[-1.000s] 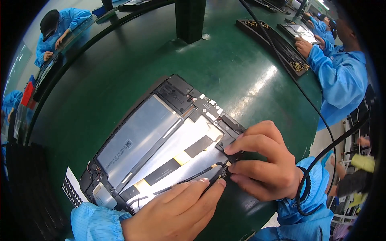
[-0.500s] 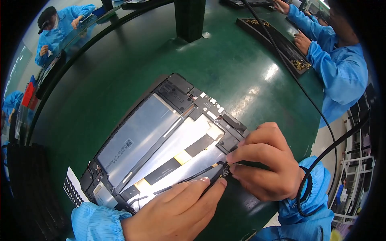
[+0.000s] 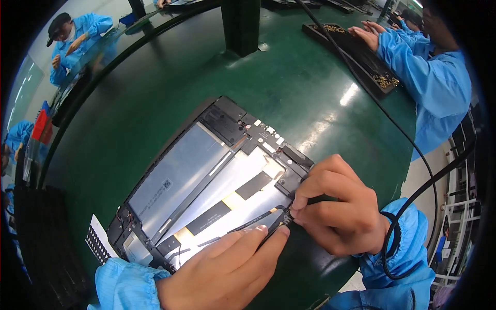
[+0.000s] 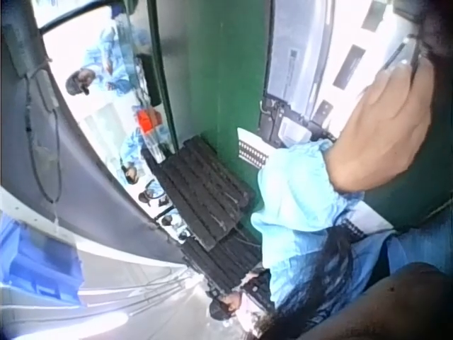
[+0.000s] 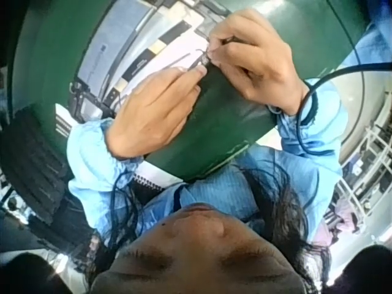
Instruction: The person applies small adhesive labels or strips by hand to the internal components of tablet chassis on an assembly line.
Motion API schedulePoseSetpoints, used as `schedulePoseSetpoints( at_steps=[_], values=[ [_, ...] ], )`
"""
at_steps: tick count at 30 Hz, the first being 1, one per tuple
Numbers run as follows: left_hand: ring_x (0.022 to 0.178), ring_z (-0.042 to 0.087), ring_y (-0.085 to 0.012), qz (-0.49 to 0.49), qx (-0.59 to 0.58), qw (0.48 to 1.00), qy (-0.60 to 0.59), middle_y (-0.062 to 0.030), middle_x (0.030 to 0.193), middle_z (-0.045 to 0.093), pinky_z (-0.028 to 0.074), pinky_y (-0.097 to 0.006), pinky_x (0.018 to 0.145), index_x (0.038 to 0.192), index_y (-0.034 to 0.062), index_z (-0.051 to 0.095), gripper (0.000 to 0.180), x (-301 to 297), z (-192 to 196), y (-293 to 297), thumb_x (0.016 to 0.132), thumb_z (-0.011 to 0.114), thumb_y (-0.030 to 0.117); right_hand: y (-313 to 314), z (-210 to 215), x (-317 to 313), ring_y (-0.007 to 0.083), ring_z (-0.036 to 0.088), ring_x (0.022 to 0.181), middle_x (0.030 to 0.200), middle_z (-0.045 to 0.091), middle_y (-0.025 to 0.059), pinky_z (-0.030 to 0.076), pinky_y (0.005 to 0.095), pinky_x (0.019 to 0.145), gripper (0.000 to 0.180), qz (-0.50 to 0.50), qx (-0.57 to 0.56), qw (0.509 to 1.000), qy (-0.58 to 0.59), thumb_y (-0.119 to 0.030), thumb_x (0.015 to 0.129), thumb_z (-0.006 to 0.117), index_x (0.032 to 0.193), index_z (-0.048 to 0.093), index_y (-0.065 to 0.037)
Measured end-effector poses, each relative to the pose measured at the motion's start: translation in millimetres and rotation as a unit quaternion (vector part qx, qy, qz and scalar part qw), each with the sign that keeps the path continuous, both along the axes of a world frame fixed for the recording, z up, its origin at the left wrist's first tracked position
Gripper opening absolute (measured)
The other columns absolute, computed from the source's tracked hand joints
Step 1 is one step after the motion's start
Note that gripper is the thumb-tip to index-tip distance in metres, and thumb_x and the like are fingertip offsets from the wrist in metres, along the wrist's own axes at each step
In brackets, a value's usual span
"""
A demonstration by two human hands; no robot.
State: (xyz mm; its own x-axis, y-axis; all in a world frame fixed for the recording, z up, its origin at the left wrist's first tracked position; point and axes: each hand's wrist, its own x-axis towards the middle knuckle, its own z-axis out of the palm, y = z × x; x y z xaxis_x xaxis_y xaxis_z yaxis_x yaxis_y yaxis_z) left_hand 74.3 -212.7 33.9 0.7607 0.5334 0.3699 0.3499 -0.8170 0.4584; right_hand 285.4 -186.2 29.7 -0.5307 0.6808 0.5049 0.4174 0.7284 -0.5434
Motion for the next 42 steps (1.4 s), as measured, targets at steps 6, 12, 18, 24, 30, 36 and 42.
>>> schedulePoseSetpoints(
  at_steps=[6, 12, 18, 24, 30, 36, 42],
  values=[
    [0.093, 0.053, -0.0293, -0.030, -0.004, 0.997, 0.065, -0.0161, 0.112, 0.053, 0.046, -0.036, 0.076, 0.098, -0.0039, 0.058, 0.033, 2, 8, 6, 0.067, 0.061, 0.005, 0, 1, 3, 0.0223, 0.049, 0.078, 0.082, 0.054, 0.0029, 0.037, 0.0320, 0.069, 0.014, -0.031, -0.052, 0.998, 0.016, 0.001, 0.058, 0.066, 0.068, 0.059, -0.006],
    [0.093, 0.052, -0.0292, -0.056, 0.041, 0.993, 0.096, -0.0170, 0.112, 0.052, 0.045, -0.035, 0.077, 0.094, -0.0022, 0.058, 0.032, -2, 5, 9, 0.062, 0.061, 0.004, 1, -4, -2, 0.0221, 0.048, 0.078, 0.081, 0.055, 0.0027, 0.037, 0.0306, 0.072, 0.010, -0.047, -0.085, 0.994, 0.050, -0.001, 0.060, 0.066, 0.065, 0.060, -0.007],
    [0.095, 0.051, -0.0302, -0.068, 0.017, 0.993, 0.096, -0.0170, 0.113, 0.050, 0.044, -0.036, 0.078, 0.088, -0.0016, 0.057, 0.028, -4, 6, 10, 0.061, 0.062, 0.004, 2, -6, -5, 0.0224, 0.048, 0.076, 0.079, 0.056, 0.0032, 0.038, 0.0303, 0.073, 0.009, -0.046, -0.072, 0.994, 0.062, -0.001, 0.059, 0.065, 0.064, 0.060, -0.006],
    [0.102, 0.049, -0.0335, -0.073, -0.045, 0.991, 0.102, -0.0184, 0.118, 0.047, 0.042, -0.039, 0.084, 0.098, -0.0007, 0.055, 0.034, -3, 18, 12, 0.065, 0.062, 0.004, 8, -12, 6, 0.0224, 0.051, 0.078, 0.078, 0.058, 0.0055, 0.041, 0.0306, 0.073, 0.007, -0.031, -0.108, 0.987, 0.112, -0.002, 0.060, 0.066, 0.065, 0.060, -0.004],
    [0.112, 0.044, -0.0356, 0.004, -0.090, 0.987, 0.131, -0.0208, 0.123, 0.044, 0.036, -0.043, 0.092, 0.110, -0.0011, 0.051, 0.043, -16, 34, -4, 0.069, 0.062, 0.005, 8, -10, 10, 0.0205, 0.051, 0.082, 0.085, 0.059, 0.0072, 0.039, 0.0306, 0.076, 0.010, -0.014, -0.124, 0.986, 0.109, -0.004, 0.062, 0.068, 0.071, 0.063, -0.004],
    [0.112, 0.044, -0.0364, 0.016, -0.054, 0.994, 0.098, -0.0211, 0.119, 0.046, 0.038, -0.041, 0.092, 0.108, -0.0028, 0.050, 0.040, -1, 21, -6, 0.070, 0.061, 0.002, 6, -10, 7, 0.0212, 0.050, 0.084, 0.086, 0.059, 0.0069, 0.039, 0.0313, 0.077, 0.012, -0.005, -0.108, 0.990, 0.085, -0.003, 0.062, 0.068, 0.073, 0.064, -0.004],
    [0.101, 0.052, -0.0338, 0.005, 0.083, 0.993, 0.079, -0.0211, 0.112, 0.050, 0.044, -0.039, 0.084, 0.098, -0.0071, 0.054, 0.035, 1, 4, -5, 0.063, 0.057, 0.000, 3, -11, 2, 0.0208, 0.051, 0.083, 0.086, 0.059, 0.0066, 0.041, 0.0306, 0.074, 0.013, -0.017, -0.097, 0.992, 0.074, -0.002, 0.062, 0.068, 0.074, 0.065, -0.003]
  ],
)
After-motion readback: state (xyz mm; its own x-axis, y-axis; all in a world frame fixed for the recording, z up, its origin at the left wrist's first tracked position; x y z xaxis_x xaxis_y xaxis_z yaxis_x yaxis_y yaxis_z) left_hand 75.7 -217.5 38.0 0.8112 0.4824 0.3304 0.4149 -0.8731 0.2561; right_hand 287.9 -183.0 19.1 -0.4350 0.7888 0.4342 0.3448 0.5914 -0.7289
